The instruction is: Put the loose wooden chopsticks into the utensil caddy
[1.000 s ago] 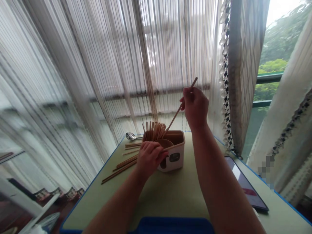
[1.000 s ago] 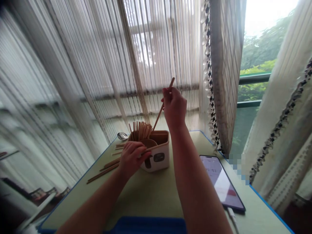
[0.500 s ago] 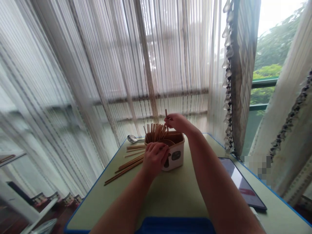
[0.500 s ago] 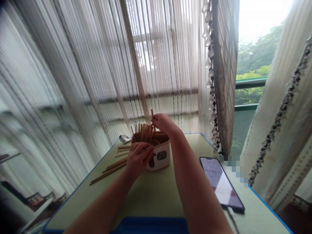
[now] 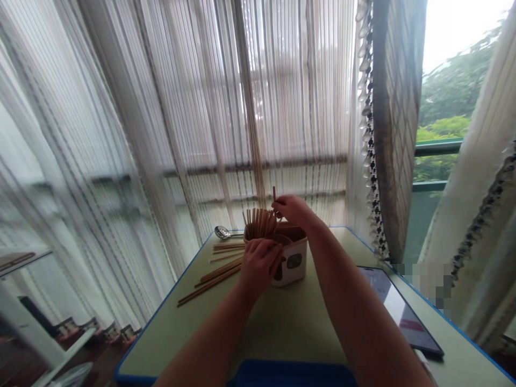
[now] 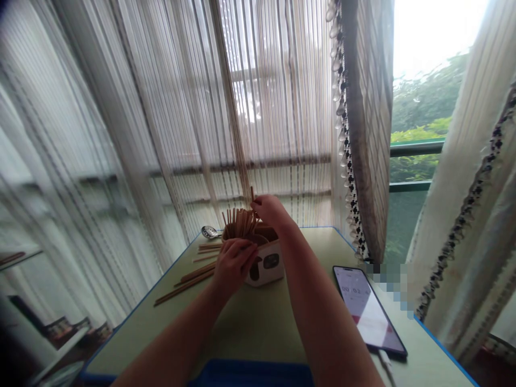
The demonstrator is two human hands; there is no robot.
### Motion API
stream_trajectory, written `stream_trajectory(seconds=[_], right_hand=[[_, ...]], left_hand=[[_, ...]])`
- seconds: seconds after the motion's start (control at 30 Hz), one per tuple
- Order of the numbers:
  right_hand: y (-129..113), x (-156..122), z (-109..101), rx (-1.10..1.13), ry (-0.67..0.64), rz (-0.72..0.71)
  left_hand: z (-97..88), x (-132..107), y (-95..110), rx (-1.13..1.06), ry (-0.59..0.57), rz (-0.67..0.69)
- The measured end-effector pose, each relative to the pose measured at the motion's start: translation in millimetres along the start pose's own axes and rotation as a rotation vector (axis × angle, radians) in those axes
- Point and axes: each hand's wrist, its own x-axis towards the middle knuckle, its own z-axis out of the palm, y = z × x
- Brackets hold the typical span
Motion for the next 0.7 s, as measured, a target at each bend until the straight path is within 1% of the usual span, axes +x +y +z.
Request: stream_trajectory(seconds=[0.1, 0.17, 0.23, 0.3, 0.4, 0.5, 0.63, 0.7], right_hand=[[-3, 0, 3, -0.013, 0.020, -0.035], [-5, -1, 3, -0.041, -0.028, -0.025], [-6, -2, 3, -0.098, -0.094, 0.008], [-6, -3, 1, -0.139, -0.132, 0.037], [-9, -4, -4, -0.191, -0.152, 0.066], [-14, -6, -12, -0.320, -0.188, 0.111], [-23, -10, -23, -0.468, -0.192, 0.158], [-27, -14, -26, -0.509, -0.240, 0.186]], left_hand=[[0.3, 0, 0, 0.018, 0.005, 0.001], [-0.4, 1, 1, 0.033, 0.007, -0.003], [-1.5, 1, 2, 0.044, 0.009, -0.007], [-2.8, 2, 2, 0.049, 0.007, -0.008], [-3.7, 2, 2, 0.057, 0.003, -0.012], [-3.2, 2, 2, 0.063, 0.011, -0.011], [-1.7, 1, 3, 0.055, 0.011, -0.010], [-2.1, 1, 3, 0.037, 0.009, -0.007]])
